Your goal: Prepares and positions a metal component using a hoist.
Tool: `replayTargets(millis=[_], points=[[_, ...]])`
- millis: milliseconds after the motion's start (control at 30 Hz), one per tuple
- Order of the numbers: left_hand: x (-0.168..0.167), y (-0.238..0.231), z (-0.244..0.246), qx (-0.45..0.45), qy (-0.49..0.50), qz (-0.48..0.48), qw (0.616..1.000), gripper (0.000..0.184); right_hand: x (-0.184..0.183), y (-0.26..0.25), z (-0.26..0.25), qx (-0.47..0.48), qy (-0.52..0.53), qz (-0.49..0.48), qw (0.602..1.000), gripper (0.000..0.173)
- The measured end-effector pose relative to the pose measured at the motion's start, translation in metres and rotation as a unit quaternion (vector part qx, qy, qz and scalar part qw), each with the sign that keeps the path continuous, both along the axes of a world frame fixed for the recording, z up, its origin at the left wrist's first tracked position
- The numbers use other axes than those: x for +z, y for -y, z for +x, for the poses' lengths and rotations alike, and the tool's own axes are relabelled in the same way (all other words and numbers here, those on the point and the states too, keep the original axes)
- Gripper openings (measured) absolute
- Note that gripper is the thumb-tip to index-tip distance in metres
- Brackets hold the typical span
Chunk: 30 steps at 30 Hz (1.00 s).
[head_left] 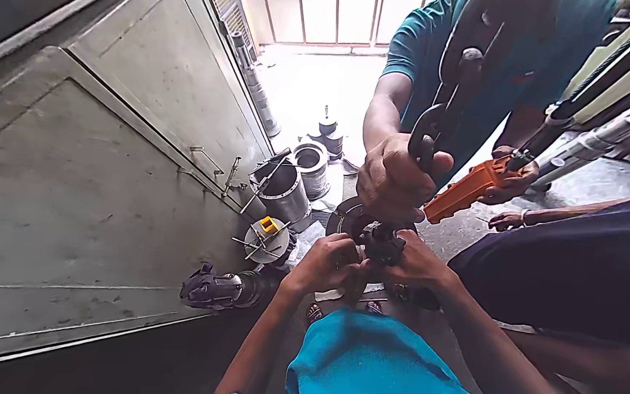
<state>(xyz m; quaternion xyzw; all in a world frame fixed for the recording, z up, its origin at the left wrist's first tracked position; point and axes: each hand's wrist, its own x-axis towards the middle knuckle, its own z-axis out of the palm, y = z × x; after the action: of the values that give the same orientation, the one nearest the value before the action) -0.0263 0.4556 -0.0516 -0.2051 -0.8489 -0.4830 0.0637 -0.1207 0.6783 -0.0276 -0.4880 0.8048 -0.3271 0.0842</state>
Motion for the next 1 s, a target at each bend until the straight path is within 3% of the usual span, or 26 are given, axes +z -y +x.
replayTargets(millis=[167, 333, 533, 633, 733, 900, 1000], points=[[-0.017, -0.011, 0.007, 0.06, -0.03, 0.1, 0.993, 0.035, -0.005, -0.001, -0.005, 0.016, 0.034, -0.029, 0.999, 0.051], [-0.011, -0.01, 0.022, 0.107, -0.091, 0.065, 0.988, 0.031, -0.005, 0.005, 0.011, -0.021, 0.051, -0.049, 0.997, 0.052], [-0.003, -0.013, 0.035, 0.117, -0.024, 0.092, 0.989, 0.03, -0.005, 0.011, 0.025, -0.041, 0.018, -0.04, 0.998, 0.057], [-0.005, -0.013, 0.034, 0.149, 0.058, 0.057, 0.986, 0.029, -0.021, 0.02, 0.035, -0.111, -0.015, -0.1, 0.989, 0.061], [-0.01, 0.0, 0.031, 0.172, 0.079, 0.067, 0.98, 0.027, -0.03, 0.037, 0.042, -0.168, -0.066, -0.131, 0.975, 0.06], [-0.066, 0.009, 0.019, 0.114, 0.095, 0.216, 0.965, 0.029, -0.034, 0.052, 0.052, -0.226, -0.096, -0.146, 0.958, 0.063], [-0.093, -0.001, 0.021, 0.043, 0.066, 0.319, 0.944, 0.041, -0.041, 0.061, 0.053, -0.237, -0.007, -0.2, 0.951, 0.061]])
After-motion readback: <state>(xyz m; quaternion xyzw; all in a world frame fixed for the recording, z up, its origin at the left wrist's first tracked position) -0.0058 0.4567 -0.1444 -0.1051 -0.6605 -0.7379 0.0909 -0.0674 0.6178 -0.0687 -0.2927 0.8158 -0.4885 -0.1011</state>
